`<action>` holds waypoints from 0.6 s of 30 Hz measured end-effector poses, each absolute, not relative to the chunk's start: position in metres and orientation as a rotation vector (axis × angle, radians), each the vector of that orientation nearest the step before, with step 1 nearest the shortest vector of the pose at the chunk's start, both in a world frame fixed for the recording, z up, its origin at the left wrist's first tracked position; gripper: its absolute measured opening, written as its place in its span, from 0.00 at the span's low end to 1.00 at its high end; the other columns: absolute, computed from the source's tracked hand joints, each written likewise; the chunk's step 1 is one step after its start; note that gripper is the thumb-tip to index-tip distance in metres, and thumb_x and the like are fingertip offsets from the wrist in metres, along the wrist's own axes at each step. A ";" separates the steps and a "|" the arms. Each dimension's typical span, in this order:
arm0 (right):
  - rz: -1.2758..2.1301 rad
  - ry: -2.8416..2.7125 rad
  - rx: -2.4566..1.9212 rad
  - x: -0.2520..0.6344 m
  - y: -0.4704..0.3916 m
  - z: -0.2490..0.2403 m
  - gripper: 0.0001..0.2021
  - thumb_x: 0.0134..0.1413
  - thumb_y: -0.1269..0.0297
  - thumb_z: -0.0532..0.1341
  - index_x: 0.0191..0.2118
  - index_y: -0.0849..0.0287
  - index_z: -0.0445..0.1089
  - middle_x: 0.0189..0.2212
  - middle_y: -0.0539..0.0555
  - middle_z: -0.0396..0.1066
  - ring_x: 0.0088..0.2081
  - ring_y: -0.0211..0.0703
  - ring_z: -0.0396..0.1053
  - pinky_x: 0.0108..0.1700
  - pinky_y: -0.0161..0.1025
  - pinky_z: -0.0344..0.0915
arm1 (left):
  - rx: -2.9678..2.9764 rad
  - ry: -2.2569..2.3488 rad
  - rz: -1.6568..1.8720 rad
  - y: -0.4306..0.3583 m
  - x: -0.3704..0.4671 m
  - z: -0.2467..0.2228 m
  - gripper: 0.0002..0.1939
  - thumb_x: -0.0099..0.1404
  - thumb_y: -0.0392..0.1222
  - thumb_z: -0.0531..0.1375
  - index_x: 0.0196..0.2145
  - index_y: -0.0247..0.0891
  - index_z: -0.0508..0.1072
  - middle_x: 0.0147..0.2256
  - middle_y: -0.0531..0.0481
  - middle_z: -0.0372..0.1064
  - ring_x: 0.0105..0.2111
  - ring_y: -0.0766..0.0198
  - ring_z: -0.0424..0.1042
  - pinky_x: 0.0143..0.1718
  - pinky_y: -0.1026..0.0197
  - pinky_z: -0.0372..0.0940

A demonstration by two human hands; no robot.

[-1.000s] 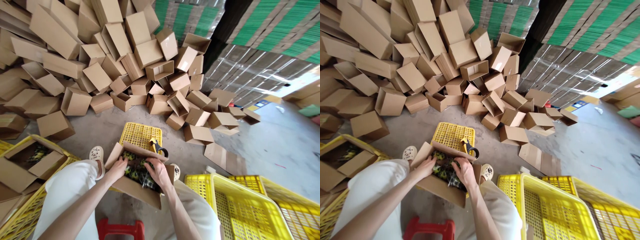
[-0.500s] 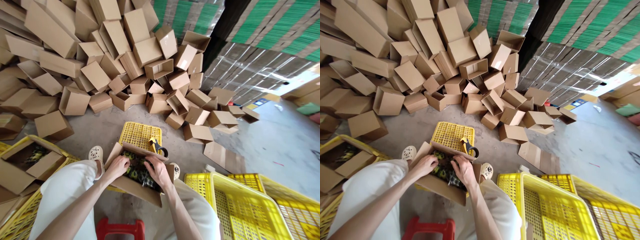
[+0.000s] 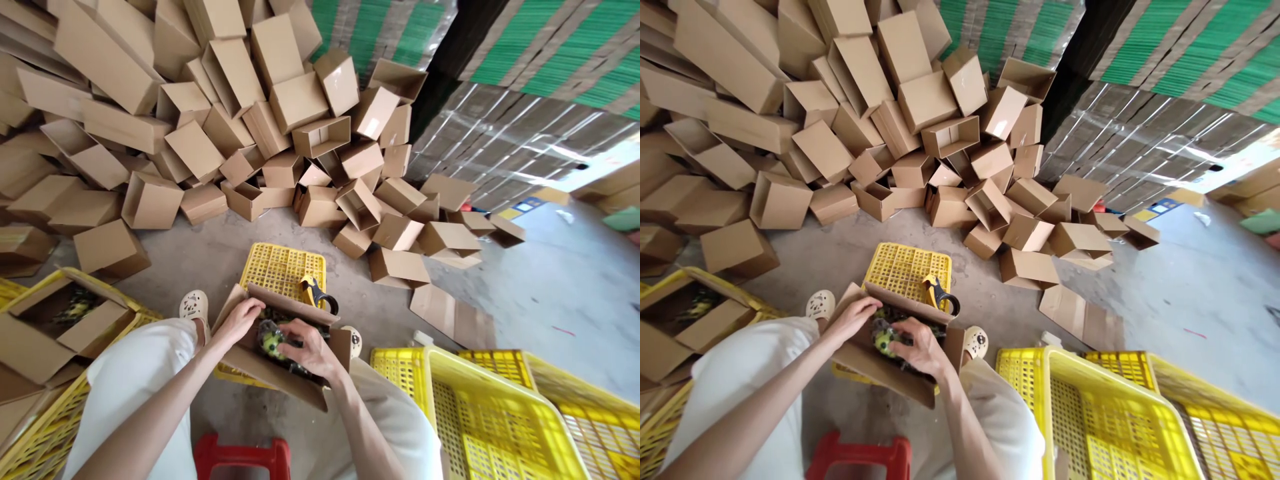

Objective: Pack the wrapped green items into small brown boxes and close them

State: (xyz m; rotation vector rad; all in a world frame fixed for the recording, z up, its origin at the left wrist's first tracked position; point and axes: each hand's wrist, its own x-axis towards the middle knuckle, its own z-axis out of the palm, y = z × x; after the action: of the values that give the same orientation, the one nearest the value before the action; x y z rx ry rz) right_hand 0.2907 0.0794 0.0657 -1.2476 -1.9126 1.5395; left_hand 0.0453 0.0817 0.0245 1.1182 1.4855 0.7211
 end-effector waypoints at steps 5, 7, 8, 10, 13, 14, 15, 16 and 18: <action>1.609 -1.395 -1.443 0.315 0.088 0.061 0.19 0.62 0.46 0.63 0.44 0.57 0.77 0.33 0.52 0.77 0.37 0.47 0.80 0.41 0.44 0.78 | 1.382 1.616 0.338 0.076 0.043 0.002 0.21 0.65 0.36 0.55 0.53 0.38 0.77 0.68 0.39 0.66 0.70 0.49 0.63 0.72 0.51 0.56; 1.475 -1.464 -1.505 0.320 0.089 0.057 0.16 0.62 0.49 0.63 0.43 0.57 0.77 0.32 0.53 0.77 0.36 0.47 0.80 0.41 0.44 0.78 | 1.408 1.573 0.204 0.069 0.047 -0.001 0.23 0.66 0.37 0.55 0.57 0.36 0.76 0.72 0.36 0.59 0.69 0.47 0.65 0.71 0.50 0.57; 1.394 -1.555 -1.518 0.321 0.089 0.054 0.14 0.63 0.52 0.62 0.43 0.57 0.77 0.33 0.53 0.78 0.36 0.48 0.80 0.42 0.45 0.78 | 1.430 1.560 0.165 0.066 0.049 -0.002 0.24 0.67 0.37 0.55 0.59 0.35 0.75 0.74 0.35 0.56 0.70 0.46 0.65 0.72 0.50 0.56; 1.236 -1.770 -1.504 0.319 0.086 0.049 0.12 0.66 0.58 0.60 0.45 0.57 0.78 0.36 0.55 0.81 0.39 0.48 0.80 0.47 0.46 0.77 | 1.499 1.570 0.131 0.063 0.052 -0.002 0.27 0.67 0.38 0.55 0.62 0.33 0.74 0.76 0.34 0.49 0.72 0.44 0.61 0.74 0.51 0.53; 1.010 -2.063 -1.458 0.311 0.080 0.043 0.12 0.68 0.65 0.58 0.50 0.58 0.78 0.45 0.59 0.81 0.47 0.50 0.80 0.54 0.46 0.75 | 1.613 1.591 0.114 0.063 0.052 0.003 0.32 0.67 0.37 0.55 0.67 0.31 0.69 0.79 0.35 0.41 0.76 0.42 0.52 0.76 0.49 0.50; 0.937 -2.158 -1.451 0.309 0.078 0.041 0.12 0.69 0.66 0.59 0.50 0.58 0.78 0.47 0.60 0.80 0.48 0.51 0.79 0.56 0.46 0.74 | 1.643 1.582 0.092 0.064 0.050 0.005 0.33 0.67 0.37 0.55 0.69 0.31 0.68 0.79 0.35 0.40 0.76 0.42 0.51 0.76 0.48 0.49; 0.874 -2.253 -1.442 0.307 0.077 0.040 0.11 0.69 0.67 0.59 0.50 0.59 0.78 0.47 0.61 0.80 0.49 0.51 0.78 0.57 0.46 0.73 | 1.671 1.563 0.063 0.066 0.048 0.008 0.34 0.67 0.37 0.54 0.70 0.30 0.66 0.79 0.34 0.40 0.76 0.42 0.51 0.76 0.48 0.49; 0.823 -2.340 -1.431 0.306 0.075 0.039 0.11 0.68 0.68 0.60 0.50 0.58 0.78 0.47 0.60 0.79 0.50 0.52 0.77 0.57 0.47 0.73 | 1.699 1.545 0.034 0.068 0.046 0.012 0.34 0.68 0.37 0.54 0.71 0.29 0.65 0.78 0.34 0.41 0.76 0.43 0.51 0.76 0.48 0.49; 0.759 -2.467 -1.404 0.305 0.073 0.039 0.10 0.67 0.70 0.61 0.49 0.58 0.78 0.46 0.60 0.79 0.51 0.52 0.76 0.58 0.47 0.72 | 1.750 1.523 -0.013 0.073 0.042 0.019 0.34 0.69 0.37 0.52 0.71 0.28 0.65 0.78 0.33 0.44 0.76 0.44 0.51 0.76 0.49 0.49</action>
State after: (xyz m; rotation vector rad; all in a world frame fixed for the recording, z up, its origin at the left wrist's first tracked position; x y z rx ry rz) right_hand 0.3050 0.0733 0.0388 -1.4039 -2.4672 0.7588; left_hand 0.0415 0.0727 0.0193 1.7498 1.5228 -0.0126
